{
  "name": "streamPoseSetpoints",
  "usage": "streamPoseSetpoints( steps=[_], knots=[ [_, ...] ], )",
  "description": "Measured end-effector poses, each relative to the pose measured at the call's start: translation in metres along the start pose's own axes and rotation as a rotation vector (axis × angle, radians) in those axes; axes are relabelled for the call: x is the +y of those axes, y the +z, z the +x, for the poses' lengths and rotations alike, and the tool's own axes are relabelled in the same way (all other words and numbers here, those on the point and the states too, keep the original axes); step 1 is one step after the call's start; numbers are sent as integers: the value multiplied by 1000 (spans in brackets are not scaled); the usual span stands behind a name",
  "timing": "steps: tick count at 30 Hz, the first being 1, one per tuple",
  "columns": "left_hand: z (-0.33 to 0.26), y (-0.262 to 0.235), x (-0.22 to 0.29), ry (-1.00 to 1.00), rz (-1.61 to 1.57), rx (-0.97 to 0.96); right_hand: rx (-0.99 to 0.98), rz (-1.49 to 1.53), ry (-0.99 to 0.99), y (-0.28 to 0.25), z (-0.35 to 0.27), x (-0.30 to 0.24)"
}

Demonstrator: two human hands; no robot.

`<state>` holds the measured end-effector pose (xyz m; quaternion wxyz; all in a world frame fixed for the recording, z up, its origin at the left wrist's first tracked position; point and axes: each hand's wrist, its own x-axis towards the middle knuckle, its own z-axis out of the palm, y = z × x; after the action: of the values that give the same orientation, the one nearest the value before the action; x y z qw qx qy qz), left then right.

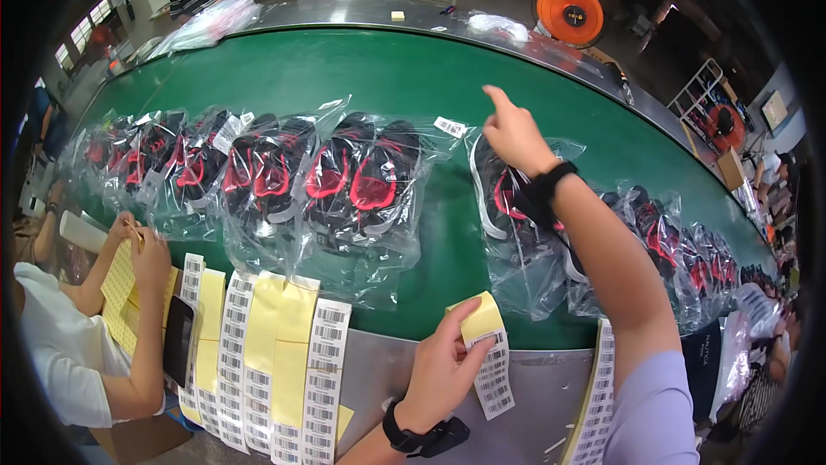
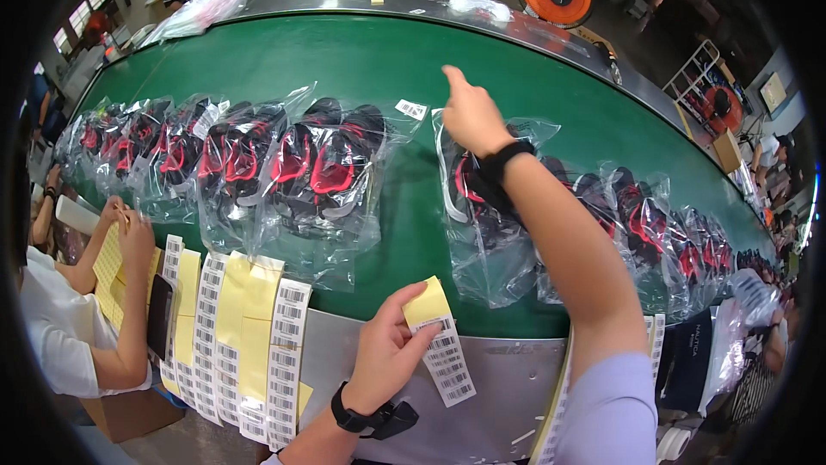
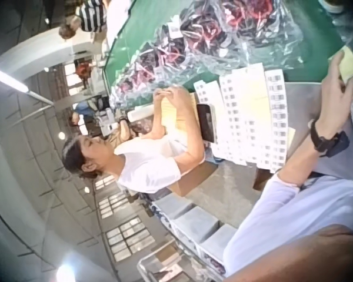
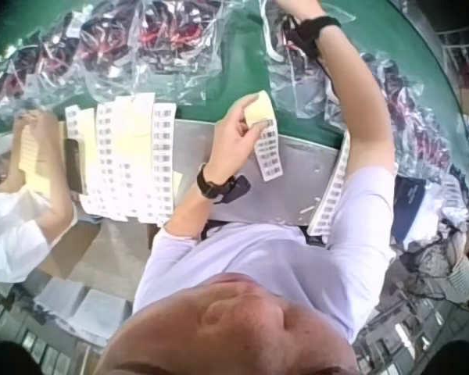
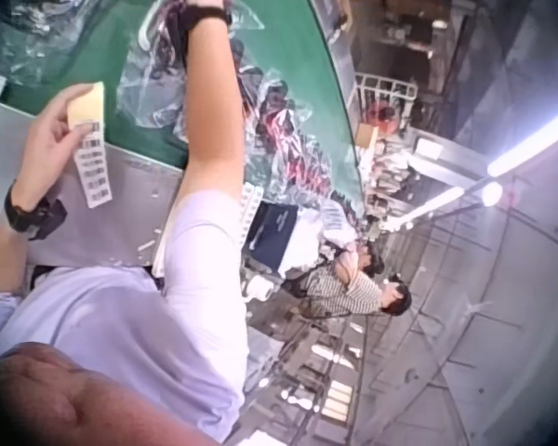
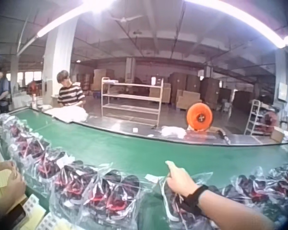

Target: The recorder is peeling barcode stickers from a sheet and applying them to plastic bags containing finished shoes on a conveyor belt.

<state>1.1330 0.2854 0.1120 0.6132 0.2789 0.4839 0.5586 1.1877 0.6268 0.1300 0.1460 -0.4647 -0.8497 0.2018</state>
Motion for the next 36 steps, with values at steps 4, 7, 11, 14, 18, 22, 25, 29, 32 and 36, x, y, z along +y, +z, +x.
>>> streamPoseSetpoints(
  steps=[4, 7, 11, 14, 18, 22, 25, 29, 32, 36],
  knots=[
    [-4, 5, 6, 8, 38, -54, 71, -117, -77, -28, -80, 73],
    [-5, 10, 4, 5, 6, -65, 279, -65, -47, 8, -145, 80],
    [-6, 17, 7, 5, 21, -65, 287, 150, -53, 19, -143, 45],
    [-6, 17, 5, -3, 36, -34, 204, 298, -164, 30, -143, 15],
    [-4, 18, 7, -2, 68, -2, 408, 691, 256, 34, -126, 52],
    [-6, 20, -8, 84, 82, 4, 534, 724, 419, 33, -78, 80],
    [-7, 21, -10, 132, 121, 34, 322, 804, 415, 25, -51, 84],
    [-7, 26, -11, 144, 29, 119, 235, 827, 472, 20, -59, 96],
    [-11, 19, -14, 159, 95, 93, -64, 809, 679, 7, -96, 99],
    [-8, 22, -15, 267, 153, 88, 0, 617, 532, -15, -128, 82]
  ],
)
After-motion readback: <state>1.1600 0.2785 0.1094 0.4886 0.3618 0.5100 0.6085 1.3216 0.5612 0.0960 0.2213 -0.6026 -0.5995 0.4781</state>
